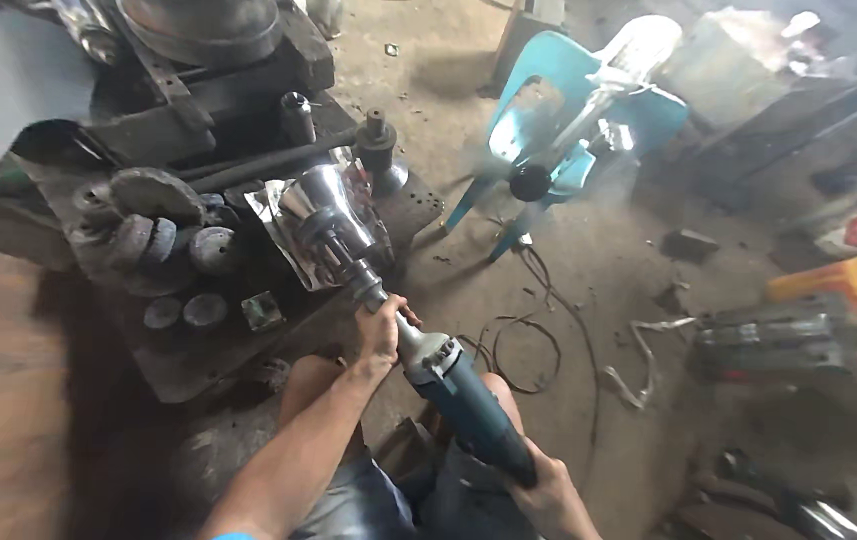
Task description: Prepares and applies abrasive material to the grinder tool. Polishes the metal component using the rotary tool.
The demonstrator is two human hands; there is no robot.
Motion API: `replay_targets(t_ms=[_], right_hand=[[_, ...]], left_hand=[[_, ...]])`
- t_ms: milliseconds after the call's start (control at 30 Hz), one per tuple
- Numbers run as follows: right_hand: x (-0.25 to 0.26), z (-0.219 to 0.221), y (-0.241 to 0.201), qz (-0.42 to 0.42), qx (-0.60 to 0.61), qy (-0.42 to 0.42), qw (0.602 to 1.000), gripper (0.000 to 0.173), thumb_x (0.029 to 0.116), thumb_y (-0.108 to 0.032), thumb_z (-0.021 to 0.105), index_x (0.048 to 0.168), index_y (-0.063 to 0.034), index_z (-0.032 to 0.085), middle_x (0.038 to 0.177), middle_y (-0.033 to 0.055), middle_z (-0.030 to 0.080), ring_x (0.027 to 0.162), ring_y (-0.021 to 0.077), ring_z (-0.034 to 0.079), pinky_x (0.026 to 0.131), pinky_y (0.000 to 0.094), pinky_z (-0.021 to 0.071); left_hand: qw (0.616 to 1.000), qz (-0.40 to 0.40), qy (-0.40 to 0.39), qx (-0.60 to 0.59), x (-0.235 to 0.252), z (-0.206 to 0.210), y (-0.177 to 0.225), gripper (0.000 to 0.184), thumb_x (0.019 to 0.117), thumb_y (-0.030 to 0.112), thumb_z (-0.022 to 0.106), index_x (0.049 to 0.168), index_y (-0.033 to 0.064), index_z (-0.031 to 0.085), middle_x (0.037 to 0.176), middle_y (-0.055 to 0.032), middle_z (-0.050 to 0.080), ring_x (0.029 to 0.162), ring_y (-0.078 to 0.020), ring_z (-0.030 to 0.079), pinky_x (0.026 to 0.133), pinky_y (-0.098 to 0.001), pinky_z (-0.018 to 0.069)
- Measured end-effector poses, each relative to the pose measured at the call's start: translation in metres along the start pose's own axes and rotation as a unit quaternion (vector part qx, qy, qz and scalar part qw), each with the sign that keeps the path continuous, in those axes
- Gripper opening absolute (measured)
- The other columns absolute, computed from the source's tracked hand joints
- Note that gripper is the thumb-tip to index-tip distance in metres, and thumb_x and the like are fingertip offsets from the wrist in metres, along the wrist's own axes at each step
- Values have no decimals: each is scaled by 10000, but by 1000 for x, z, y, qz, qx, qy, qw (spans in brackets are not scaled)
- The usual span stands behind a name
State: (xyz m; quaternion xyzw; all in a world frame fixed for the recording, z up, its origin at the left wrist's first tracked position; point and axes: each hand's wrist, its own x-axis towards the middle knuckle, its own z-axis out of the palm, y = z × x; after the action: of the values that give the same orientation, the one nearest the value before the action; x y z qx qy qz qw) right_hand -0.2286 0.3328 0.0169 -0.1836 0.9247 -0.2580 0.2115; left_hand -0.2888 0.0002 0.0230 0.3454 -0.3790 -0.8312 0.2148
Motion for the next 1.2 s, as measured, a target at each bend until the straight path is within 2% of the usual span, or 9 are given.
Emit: replay_targets(t_ms=[300,400,633,767,867,1033,1200], right_hand=[[6,2,9,11,13,-14,1000,473,792,-372,822,1140,-69,715,879,85,764,822,219,757,775,501,615],[7,0,8,22,21,-14,999,456,795,-380,817,1124,-79,722,887,70,764,829,194,752,790,484,616],[11,-4,10,43,87,-13,995,365,814,-341,810,1073,-94,740,907,20,769,842,115,743,825,415,630],[11,-4,11,45,79,-12,996,367,812,-337,815,1067,-85,737,902,28,768,838,117,744,826,412,631],[6,-1,9,33,47,-4,998,397,806,-316,816,1093,-57,728,901,71,766,843,174,750,820,465,620],[0,-1,-5,30,-13,-14,999,435,795,-308,828,1137,-64,718,890,106,764,834,254,755,787,539,607],[-2,3,-2,27,-34,-8,999,447,790,-338,825,1133,-73,716,845,104,759,794,270,755,746,550,605]], left_hand=[[1000,-11,5,9,6,11,-4,59,943,9,562,888,0,544,615,-121,611,522,-244,641,561,-405,607],[999,-28,12,29,8,20,-3,42,947,20,596,950,-16,574,649,-136,636,538,-249,656,556,-398,610],[997,-58,-3,59,19,40,-10,168,916,65,658,1058,6,591,702,-134,652,550,-242,659,528,-389,603],[997,-62,-7,50,18,39,-8,155,901,59,666,1027,4,594,700,-133,648,551,-240,655,533,-382,600],[998,-51,-4,42,11,28,-3,138,916,61,649,1026,1,593,703,-135,648,564,-241,660,552,-388,606],[1000,-3,-15,-1,4,-1,-7,60,937,34,567,883,8,569,620,-107,621,532,-234,640,569,-394,598],[999,11,-34,-34,5,-12,-13,77,924,58,547,854,26,547,602,-100,595,519,-231,624,572,-404,590]])
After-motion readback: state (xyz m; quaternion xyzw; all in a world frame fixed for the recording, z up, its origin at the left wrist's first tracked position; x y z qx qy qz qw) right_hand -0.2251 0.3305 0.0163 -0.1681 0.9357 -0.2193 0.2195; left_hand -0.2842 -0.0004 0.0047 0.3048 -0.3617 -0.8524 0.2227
